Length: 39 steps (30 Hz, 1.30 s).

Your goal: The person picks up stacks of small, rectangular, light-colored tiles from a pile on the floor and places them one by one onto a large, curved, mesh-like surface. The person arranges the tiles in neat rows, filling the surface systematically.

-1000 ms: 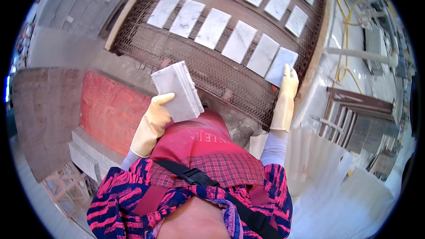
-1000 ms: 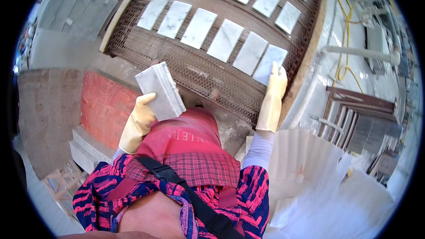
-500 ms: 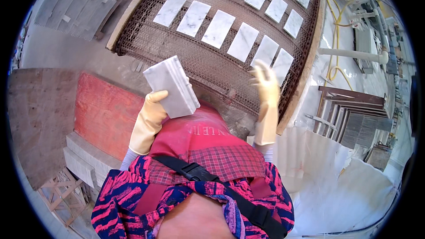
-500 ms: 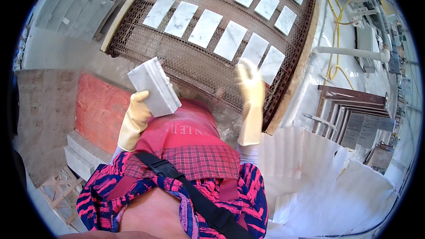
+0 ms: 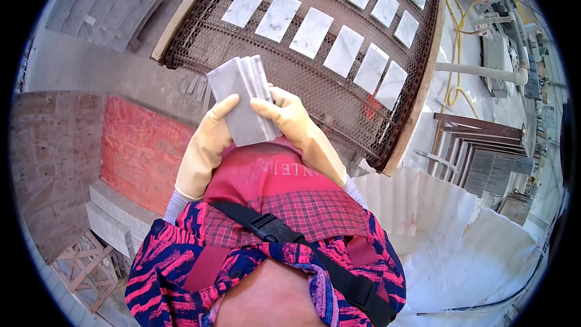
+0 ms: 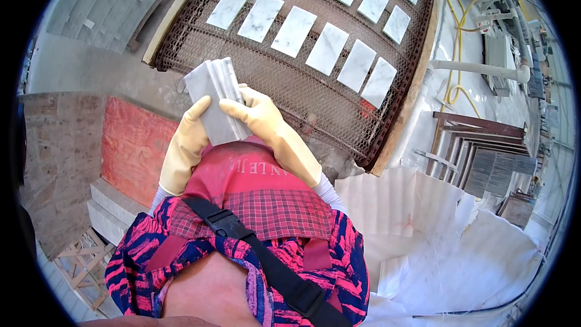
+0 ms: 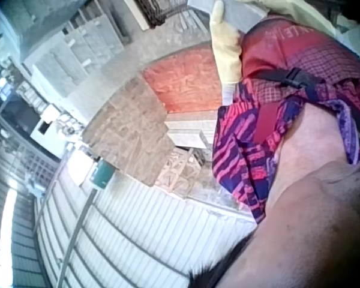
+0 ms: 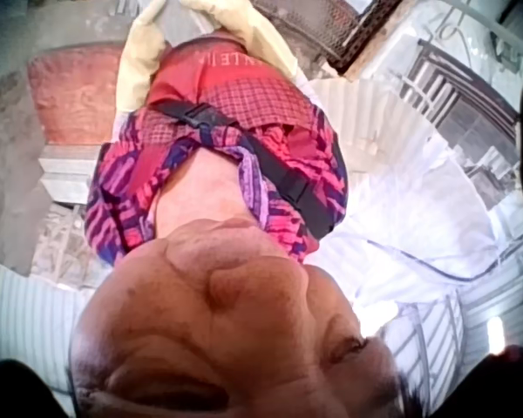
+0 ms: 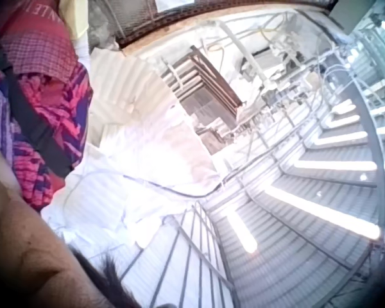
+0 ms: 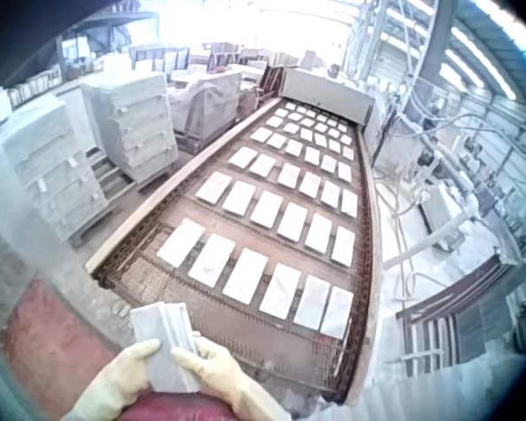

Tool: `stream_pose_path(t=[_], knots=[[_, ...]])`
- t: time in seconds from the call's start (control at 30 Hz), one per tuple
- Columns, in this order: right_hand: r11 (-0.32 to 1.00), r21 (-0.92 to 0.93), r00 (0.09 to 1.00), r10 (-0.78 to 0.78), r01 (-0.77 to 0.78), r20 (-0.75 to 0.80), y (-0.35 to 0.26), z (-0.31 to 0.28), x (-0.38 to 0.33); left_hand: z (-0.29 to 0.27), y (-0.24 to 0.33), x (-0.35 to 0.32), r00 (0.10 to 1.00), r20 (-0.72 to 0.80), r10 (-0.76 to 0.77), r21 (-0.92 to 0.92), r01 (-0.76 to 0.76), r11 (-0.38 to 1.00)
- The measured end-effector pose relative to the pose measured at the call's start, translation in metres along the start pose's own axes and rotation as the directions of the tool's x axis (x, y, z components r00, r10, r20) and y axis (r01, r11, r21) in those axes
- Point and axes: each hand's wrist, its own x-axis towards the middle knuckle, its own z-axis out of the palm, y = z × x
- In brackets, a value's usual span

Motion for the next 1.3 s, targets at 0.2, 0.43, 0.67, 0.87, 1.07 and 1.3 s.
stream_pose_path(t=[0.2,0.43,0.67,0.87,1.07,1.3], knots=[[0.997,-0.064,0.962,-0.055,0.040,-0.269,0.036,-0.014,0.014,-0.030,0.005,0.026,0.986,-0.081,-0.145,-0.068,0.140,0.988],[0.992,-0.087,0.823,-0.124,0.090,-0.555,0.074,-0.053,0.037,-0.073,0.027,0.061,0.944,-0.319,0.085,0.138,-0.043,0.989],[0.974,-0.214,0.763,-0.084,-0.072,-0.641,0.092,-0.058,0.055,-0.092,0.092,0.096,0.890,-0.336,0.307,0.911,0.224,0.347],[0.916,-0.313,0.763,-0.012,-0.250,-0.646,0.081,-0.059,0.059,-0.075,0.113,0.110,0.774,-0.167,0.611,0.911,0.358,-0.205],[0.810,-0.419,0.742,0.030,-0.411,-0.669,0.057,-0.048,0.054,-0.058,0.140,0.183,0.798,0.061,0.599,0.861,0.262,-0.436],[0.779,-0.461,0.750,0.017,-0.425,-0.661,0.051,-0.039,0.057,-0.076,0.141,0.256,0.716,0.227,0.660,0.722,0.331,-0.607]])
